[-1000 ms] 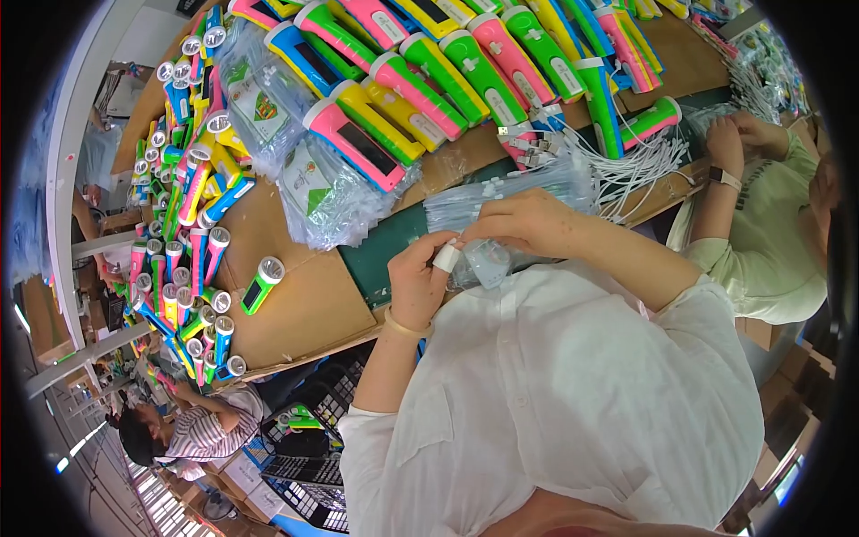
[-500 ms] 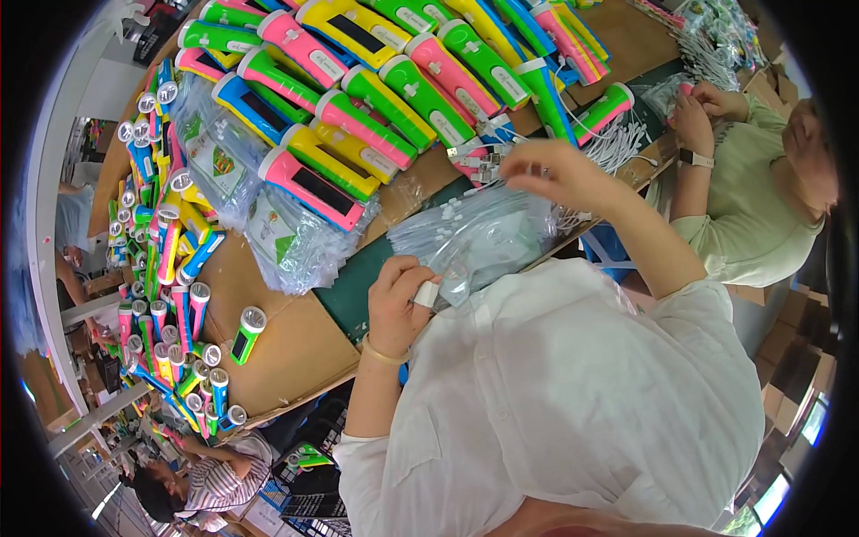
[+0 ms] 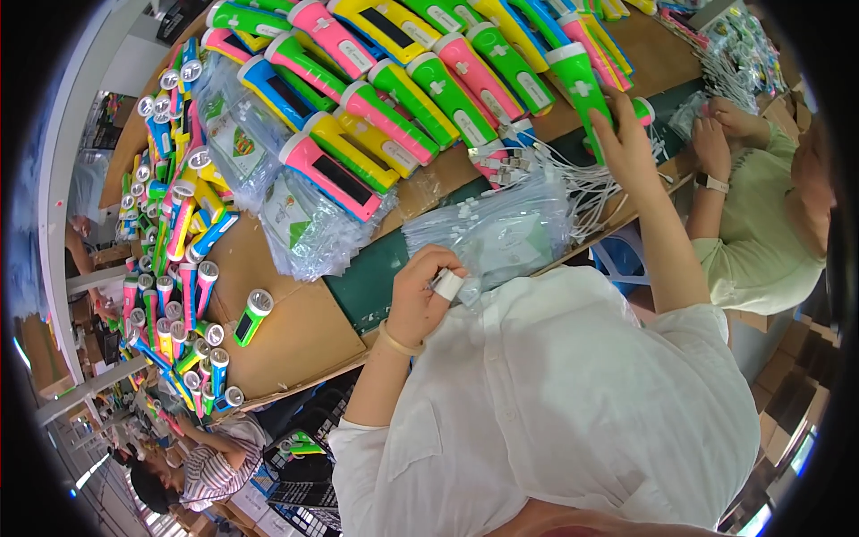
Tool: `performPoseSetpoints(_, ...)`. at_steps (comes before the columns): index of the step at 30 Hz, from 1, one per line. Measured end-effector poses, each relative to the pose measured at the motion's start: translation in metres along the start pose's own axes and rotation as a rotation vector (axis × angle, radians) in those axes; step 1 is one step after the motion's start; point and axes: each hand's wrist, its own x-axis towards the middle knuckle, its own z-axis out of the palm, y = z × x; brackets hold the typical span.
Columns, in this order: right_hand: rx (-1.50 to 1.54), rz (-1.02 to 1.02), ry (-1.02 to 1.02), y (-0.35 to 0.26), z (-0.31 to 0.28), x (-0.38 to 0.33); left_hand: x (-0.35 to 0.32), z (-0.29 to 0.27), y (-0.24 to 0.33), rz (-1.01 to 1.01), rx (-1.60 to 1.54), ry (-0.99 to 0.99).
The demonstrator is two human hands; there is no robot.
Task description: Packaging flashlights and charging cables into individual plastic bags at an assembly line station.
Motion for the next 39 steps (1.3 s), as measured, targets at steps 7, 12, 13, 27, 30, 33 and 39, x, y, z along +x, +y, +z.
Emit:
performPoseSetpoints(7,0.872,0.640,-0.904,-0.061,-0.003,-0.042,0.005,0.007,-0.021,-0.470,-0.469,0.031)
performPoseSetpoints(12,0.442,0.065,-1.130,-0.088,0.020,-0.057,0.005,0.003,-0.006,-0.411,-0.344,0.039)
performPoseSetpoints(13,0.308,0.015,-1.132,-0.096,0.020,-0.056,0.005,0.005,-0.007,-0.415,-0.338,0.057)
performPoseSetpoints(27,0.243,-0.218,-0.383,-0.100,0.020,-0.043,-0.006,-0.005,0.002,0.125,0.077,-0.030)
performPoseSetpoints(30,0.719,0.243,-0.579,-0.111,0.020,-0.040,-0.007,-0.001,-0.002,0.257,0.158,-0.084)
performPoseSetpoints(33,0.582,0.063,-0.613,-0.111,0.035,-0.046,-0.006,0.002,0.000,0.285,0.175,-0.068)
performPoseSetpoints(39,0.408,-0.041,-0.814,-0.106,0.035,-0.049,-0.013,0.008,-0.001,0.307,0.181,0.097)
